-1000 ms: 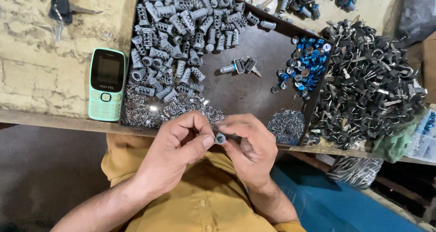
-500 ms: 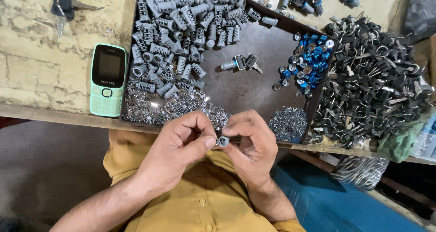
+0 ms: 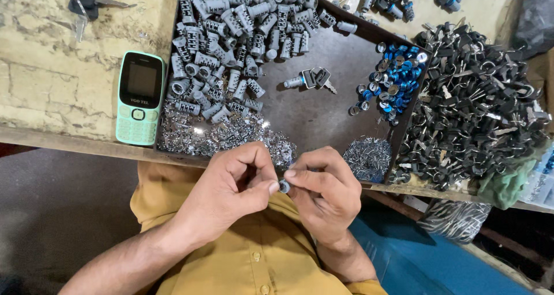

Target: The person sits at a workbench assembling padlock cylinder components. They pick grey lock bodies from a tray, insert small metal pins and springs, press blue caps onto the cylinders by hand, and place finished assemblies onto a growing pile of completed locks beside the tray.

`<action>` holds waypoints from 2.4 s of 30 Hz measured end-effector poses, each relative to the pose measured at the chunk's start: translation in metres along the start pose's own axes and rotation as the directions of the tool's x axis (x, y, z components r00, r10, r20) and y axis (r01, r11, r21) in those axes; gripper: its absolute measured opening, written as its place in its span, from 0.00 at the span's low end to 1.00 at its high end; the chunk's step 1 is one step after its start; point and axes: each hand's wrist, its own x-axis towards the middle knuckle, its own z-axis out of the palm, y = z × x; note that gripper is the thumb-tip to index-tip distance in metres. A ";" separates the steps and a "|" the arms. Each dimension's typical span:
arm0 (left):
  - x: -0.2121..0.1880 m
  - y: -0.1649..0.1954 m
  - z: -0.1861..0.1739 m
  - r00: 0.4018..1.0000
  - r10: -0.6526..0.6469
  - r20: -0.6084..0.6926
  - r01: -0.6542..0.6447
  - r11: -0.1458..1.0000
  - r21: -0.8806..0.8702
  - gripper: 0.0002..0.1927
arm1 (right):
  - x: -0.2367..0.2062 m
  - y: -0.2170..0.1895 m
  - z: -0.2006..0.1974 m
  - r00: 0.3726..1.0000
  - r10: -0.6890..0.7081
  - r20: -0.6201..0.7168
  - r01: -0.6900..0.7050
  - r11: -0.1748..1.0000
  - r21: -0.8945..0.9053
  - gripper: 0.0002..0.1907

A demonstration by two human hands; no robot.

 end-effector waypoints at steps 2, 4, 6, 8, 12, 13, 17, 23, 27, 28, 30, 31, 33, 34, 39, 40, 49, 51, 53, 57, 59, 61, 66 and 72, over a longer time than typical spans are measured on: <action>0.001 -0.001 0.001 1.000 0.017 -0.001 -0.017 1.000 0.026 0.09 | 0.002 -0.002 -0.001 0.999 -0.049 0.010 0.050 0.997 -0.052 0.18; 0.003 -0.002 0.001 1.000 0.020 0.003 -0.020 0.999 0.049 0.10 | 0.004 -0.004 -0.003 0.997 -0.076 0.019 0.078 0.993 -0.090 0.17; 0.004 -0.003 0.000 1.000 0.006 0.009 -0.006 0.998 0.068 0.10 | 0.005 -0.006 -0.005 0.997 -0.076 0.029 0.079 0.990 -0.114 0.16; 0.004 -0.005 -0.001 0.999 0.009 0.033 -0.010 1.000 0.028 0.10 | 0.005 -0.007 -0.006 0.996 -0.082 0.032 0.085 0.990 -0.109 0.16; 0.004 -0.010 0.001 0.996 0.069 0.052 -0.069 0.998 -0.011 0.10 | 0.004 -0.007 -0.008 0.994 -0.107 0.038 0.110 0.987 -0.117 0.16; 0.003 -0.012 0.002 0.995 0.098 0.022 -0.099 0.995 0.027 0.10 | 0.004 -0.007 -0.009 0.994 -0.098 0.044 0.103 0.988 -0.114 0.16; 0.004 -0.015 0.008 0.974 0.222 -0.042 -0.211 0.960 0.183 0.11 | 0.003 -0.004 -0.011 0.995 -0.080 0.059 0.085 0.992 -0.095 0.17; 0.006 0.001 0.007 0.998 0.008 -0.068 0.005 0.982 0.189 0.05 | 0.001 0.000 -0.012 1.000 -0.014 0.023 0.017 0.990 -0.140 0.14; -0.001 0.013 0.021 0.671 0.644 0.366 -0.542 0.090 0.836 0.09 | -0.002 0.011 -0.004 0.999 0.017 0.050 -0.009 0.988 -0.153 0.17; 0.001 0.015 0.023 0.680 0.618 0.394 -0.553 0.079 0.830 0.11 | -0.004 0.014 -0.004 0.998 0.033 0.046 -0.026 0.989 -0.143 0.16; 0.007 0.017 0.026 0.690 0.568 0.449 -0.575 0.053 0.816 0.13 | -0.007 0.017 -0.004 0.997 0.059 0.040 -0.054 0.991 -0.122 0.14; 0.009 0.017 0.026 0.680 0.579 0.450 -0.587 0.061 0.807 0.14 | -0.009 0.018 -0.004 0.998 0.065 0.023 -0.061 0.988 -0.140 0.14; 0.012 0.018 0.025 0.667 0.594 0.449 -0.606 0.083 0.791 0.16 | -0.010 0.017 -0.004 0.997 0.082 -0.010 -0.083 0.982 -0.169 0.13; 0.014 0.018 0.025 0.665 0.604 0.439 -0.612 0.104 0.784 0.15 | -0.009 0.017 -0.005 0.997 0.078 -0.018 -0.079 0.983 -0.166 0.13; 0.018 0.012 0.023 0.756 0.615 0.223 -0.515 0.350 0.783 0.10 | 0.015 0.023 -0.026 0.983 -0.069 0.172 0.089 0.989 -0.115 0.18; 0.018 0.010 0.021 0.777 0.609 0.159 -0.478 0.407 0.778 0.08 | 0.021 0.028 -0.034 0.992 -0.047 0.119 0.081 0.950 -0.302 0.17; 0.018 -0.004 0.004 0.781 0.624 0.017 -0.422 0.508 0.751 0.07 | 0.047 0.068 -0.066 0.994 0.096 -0.047 -0.102 0.727 -0.678 0.13; 0.020 -0.005 0.004 0.774 0.633 0.024 -0.424 0.490 0.762 0.07 | 0.044 0.069 -0.066 0.991 0.095 -0.098 -0.135 0.778 -0.613 0.11; 0.019 -0.004 0.004 0.765 0.642 0.050 -0.450 0.478 0.754 0.07 | 0.036 0.065 -0.064 0.990 0.081 -0.120 -0.135 0.811 -0.569 0.09; 0.019 -0.001 0.004 0.782 0.613 0.109 -0.492 0.501 0.712 0.08 | 0.007 0.045 -0.048 0.964 0.247 -0.103 -0.259 0.958 -0.126 0.06; 0.023 0.000 0.006 0.789 0.597 0.147 -0.519 0.519 0.679 0.09 | -0.006 0.037 -0.034 0.939 0.345 -0.002 -0.332 0.905 0.267 0.07; 0.025 0.001 0.010 0.791 0.589 0.166 -0.533 0.529 0.660 0.09 | -0.014 0.034 -0.026 0.925 0.364 0.106 -0.369 0.800 0.474 0.09; 0.023 0.004 0.012 0.775 0.610 0.167 -0.554 0.528 0.644 0.08 | -0.015 0.032 -0.014 0.904 0.377 0.202 -0.418 0.675 0.608 0.12; 0.018 0.001 0.007 0.769 0.621 0.153 -0.548 0.517 0.658 0.09 | -0.014 0.025 -0.011 0.911 0.380 0.160 -0.397 0.706 0.586 0.13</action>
